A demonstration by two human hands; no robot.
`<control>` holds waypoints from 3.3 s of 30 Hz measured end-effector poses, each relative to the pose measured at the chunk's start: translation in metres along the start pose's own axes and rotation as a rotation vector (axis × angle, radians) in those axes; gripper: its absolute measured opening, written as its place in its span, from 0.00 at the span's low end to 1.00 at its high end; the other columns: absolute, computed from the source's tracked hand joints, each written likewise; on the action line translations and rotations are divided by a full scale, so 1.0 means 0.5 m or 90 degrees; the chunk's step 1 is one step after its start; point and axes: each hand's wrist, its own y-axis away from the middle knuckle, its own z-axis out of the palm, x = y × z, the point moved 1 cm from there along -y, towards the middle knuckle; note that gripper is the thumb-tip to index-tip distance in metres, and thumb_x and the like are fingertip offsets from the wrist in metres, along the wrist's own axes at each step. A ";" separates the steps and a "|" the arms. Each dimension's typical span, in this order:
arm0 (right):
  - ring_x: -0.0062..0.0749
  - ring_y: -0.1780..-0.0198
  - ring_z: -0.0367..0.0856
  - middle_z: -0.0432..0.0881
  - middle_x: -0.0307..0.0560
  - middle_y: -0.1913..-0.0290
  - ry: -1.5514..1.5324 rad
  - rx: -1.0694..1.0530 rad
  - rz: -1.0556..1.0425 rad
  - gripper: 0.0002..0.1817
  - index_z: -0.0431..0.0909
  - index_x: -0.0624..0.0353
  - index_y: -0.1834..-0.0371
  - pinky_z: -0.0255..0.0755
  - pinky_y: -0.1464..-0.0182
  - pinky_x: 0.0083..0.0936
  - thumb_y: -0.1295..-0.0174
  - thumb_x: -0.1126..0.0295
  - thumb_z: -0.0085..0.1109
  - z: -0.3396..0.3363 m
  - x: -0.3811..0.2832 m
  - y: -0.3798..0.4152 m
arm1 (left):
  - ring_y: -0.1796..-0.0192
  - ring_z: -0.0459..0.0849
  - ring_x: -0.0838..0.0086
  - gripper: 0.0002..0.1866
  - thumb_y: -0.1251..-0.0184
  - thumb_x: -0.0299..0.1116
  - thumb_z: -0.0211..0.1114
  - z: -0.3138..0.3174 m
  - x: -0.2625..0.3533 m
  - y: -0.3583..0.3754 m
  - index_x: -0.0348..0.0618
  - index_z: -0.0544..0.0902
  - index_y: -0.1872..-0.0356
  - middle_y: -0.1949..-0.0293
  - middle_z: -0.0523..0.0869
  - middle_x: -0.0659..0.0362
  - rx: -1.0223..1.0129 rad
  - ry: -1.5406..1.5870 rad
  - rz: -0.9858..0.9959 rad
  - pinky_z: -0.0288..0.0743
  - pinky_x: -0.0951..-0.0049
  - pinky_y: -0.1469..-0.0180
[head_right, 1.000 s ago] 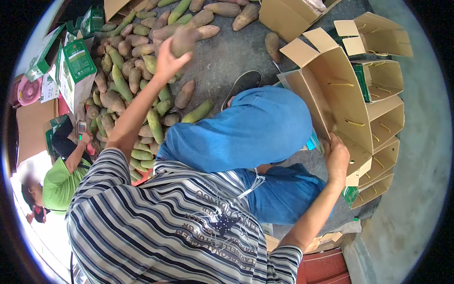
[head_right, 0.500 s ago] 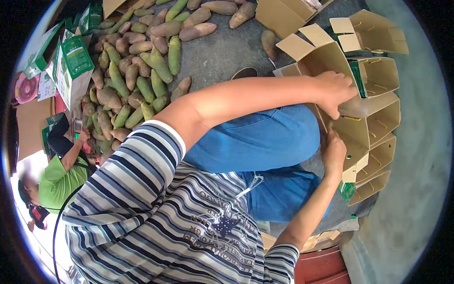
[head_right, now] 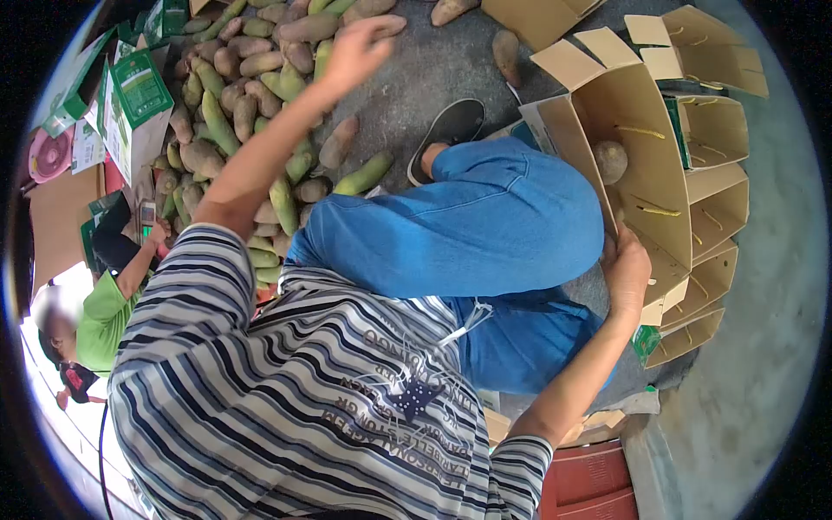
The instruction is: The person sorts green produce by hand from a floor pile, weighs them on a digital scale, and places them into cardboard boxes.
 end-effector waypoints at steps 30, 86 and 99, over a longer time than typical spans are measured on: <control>0.50 0.53 0.77 0.79 0.55 0.55 0.038 -0.013 0.049 0.17 0.75 0.60 0.50 0.72 0.52 0.38 0.43 0.67 0.57 -0.010 -0.005 -0.005 | 0.63 0.81 0.61 0.21 0.49 0.44 0.69 -0.260 0.373 -0.197 0.40 0.80 0.59 0.65 0.82 0.53 -0.075 0.146 0.091 0.74 0.65 0.57; 0.53 0.56 0.78 0.79 0.58 0.57 -0.013 -0.013 0.054 0.17 0.75 0.61 0.52 0.72 0.54 0.39 0.43 0.66 0.59 -0.004 0.000 -0.013 | 0.50 0.78 0.70 0.30 0.55 0.33 0.71 -0.026 0.481 -0.175 0.40 0.70 0.48 0.54 0.77 0.54 0.095 0.573 0.068 0.73 0.69 0.48; 0.55 0.58 0.78 0.79 0.59 0.59 -0.020 -0.025 0.037 0.14 0.76 0.60 0.54 0.71 0.57 0.40 0.43 0.69 0.58 -0.013 -0.014 -0.009 | 0.49 0.77 0.57 0.19 0.46 0.35 0.64 0.078 0.166 -0.029 0.40 0.77 0.53 0.54 0.79 0.48 0.052 0.145 -0.109 0.71 0.63 0.46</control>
